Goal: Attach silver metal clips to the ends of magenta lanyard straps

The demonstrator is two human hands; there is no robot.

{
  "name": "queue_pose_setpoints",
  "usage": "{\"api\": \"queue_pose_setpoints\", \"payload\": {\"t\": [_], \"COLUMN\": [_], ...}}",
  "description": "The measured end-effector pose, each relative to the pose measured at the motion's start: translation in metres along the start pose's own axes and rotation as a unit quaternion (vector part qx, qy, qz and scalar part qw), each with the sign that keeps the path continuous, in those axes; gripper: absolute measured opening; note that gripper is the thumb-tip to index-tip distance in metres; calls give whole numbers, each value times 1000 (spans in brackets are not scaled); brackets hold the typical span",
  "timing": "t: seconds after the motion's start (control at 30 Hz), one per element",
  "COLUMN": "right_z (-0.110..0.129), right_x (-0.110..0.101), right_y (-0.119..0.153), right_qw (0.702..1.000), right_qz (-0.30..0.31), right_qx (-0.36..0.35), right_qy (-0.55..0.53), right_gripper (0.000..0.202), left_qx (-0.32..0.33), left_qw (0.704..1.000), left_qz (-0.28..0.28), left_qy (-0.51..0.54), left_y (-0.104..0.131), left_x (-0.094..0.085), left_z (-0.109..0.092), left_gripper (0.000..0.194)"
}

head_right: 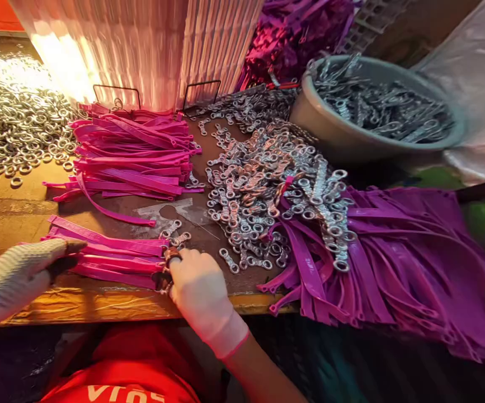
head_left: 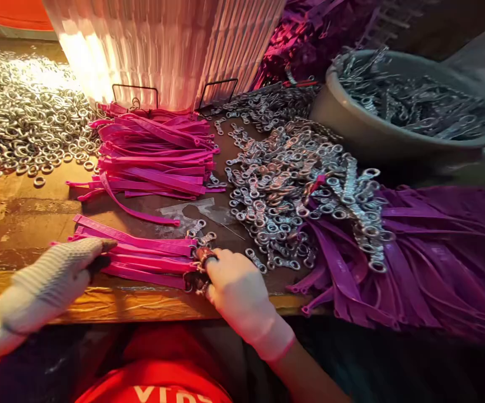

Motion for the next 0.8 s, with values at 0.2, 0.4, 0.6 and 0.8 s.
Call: {"api": "queue_pose_setpoints", "payload": {"t": [0.2, 0.4, 0.6, 0.8], "right_z": [-64, -104, -105, -47], "right_x": [3, 38, 45, 2], "right_y": [36, 71, 68, 56], "right_qw": [982, 950, 972, 956], "right_qz": [43, 112, 30, -137], "right_qx": [169, 272, 229, 147], "right_qy": [77, 106, -47, -216], "right_gripper": [18, 10, 18, 35], "left_qx": [-233, -417, -392, -338], "left_qw": [926, 593, 695, 823], "left_qz": [34, 250, 219, 184], "left_qy": [294, 642, 561, 417], "left_y": [11, 17, 22, 28], "left_x": [60, 106, 105, 104], "left_z": [-29, -70, -67, -54], "left_gripper": [35, 63, 35, 37]}}
Point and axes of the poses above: each hand's wrist, its own y-axis away from the middle knuckle, its own x-axis out of the palm, z = x × y, the point moved 6 cm from there along -y, towards the middle knuckle, and after that the axes turned 15 degrees about -z, right-handed, at the moved point
